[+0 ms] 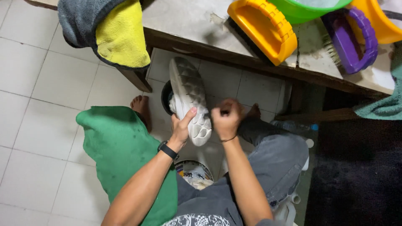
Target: The person scrubs the sole of a white sneaker with a small brush, then rinses it in a bucket of soapy water, and finally wipes the shoe with a cloth. The person handles the shoe, brush, and cloth while seated on the floor.
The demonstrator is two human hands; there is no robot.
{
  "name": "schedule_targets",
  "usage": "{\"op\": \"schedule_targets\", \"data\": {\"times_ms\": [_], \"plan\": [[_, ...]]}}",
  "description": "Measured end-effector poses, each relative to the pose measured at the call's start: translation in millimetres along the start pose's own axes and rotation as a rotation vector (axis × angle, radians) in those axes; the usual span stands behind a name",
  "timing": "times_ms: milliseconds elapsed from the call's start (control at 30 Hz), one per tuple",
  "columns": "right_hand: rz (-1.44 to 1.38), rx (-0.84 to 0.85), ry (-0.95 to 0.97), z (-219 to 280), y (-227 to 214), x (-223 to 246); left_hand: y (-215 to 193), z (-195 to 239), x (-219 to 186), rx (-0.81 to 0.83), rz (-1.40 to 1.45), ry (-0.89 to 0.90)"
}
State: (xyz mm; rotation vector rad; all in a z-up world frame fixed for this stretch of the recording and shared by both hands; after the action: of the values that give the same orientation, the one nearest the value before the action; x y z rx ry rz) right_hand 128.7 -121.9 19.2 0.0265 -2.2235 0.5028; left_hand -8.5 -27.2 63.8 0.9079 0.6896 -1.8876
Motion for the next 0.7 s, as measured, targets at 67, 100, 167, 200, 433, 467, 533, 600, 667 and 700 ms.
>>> {"op": "schedule_targets", "data": {"times_ms": [67,100,167,200,433,467,533,600,667,700], "plan": [[-0.003,-0.008,0.006,-3,-4,5,-1,7,-8,0.002,-0.005,-0.004],[-0.006,-0.014,0.013,-6,-5,8,-1,10,-13,0.004,-0.009,-0.009],[-0.083,-0.007,0.065,1,-1,26,7,20,-33,0.079,0.055,0.002],[-0.167,0.030,0.123,8,-1,36,10,29,-39,0.132,0.130,-0.008],[-0.246,0.102,0.085,1,-2,31,7,15,-27,0.140,0.046,-0.044],[-0.148,0.047,0.053,-1,-3,16,6,18,-27,0.147,0.035,-0.071],[-0.047,-0.007,0.019,1,-4,15,3,17,-22,0.156,0.026,-0.098],[-0.191,0.065,0.196,5,1,43,-2,7,-15,0.156,-0.121,-0.086],[-0.104,0.024,0.143,4,3,18,2,18,-27,0.168,-0.108,-0.096],[-0.014,-0.012,0.094,6,2,7,4,25,-31,0.181,-0.095,-0.113]]}}
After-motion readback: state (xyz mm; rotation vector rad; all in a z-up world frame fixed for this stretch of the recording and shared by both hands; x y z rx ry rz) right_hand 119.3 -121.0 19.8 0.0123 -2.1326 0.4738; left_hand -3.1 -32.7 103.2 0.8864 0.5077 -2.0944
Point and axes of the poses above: each hand's wrist, its own z-axis away from the middle knuckle, its own y-axis out of the palm, x = y × z, the point moved 1 cm from there along -z, towards the middle knuckle, and after that the axes turned 10 degrees about -z, right-handed, at the moved point
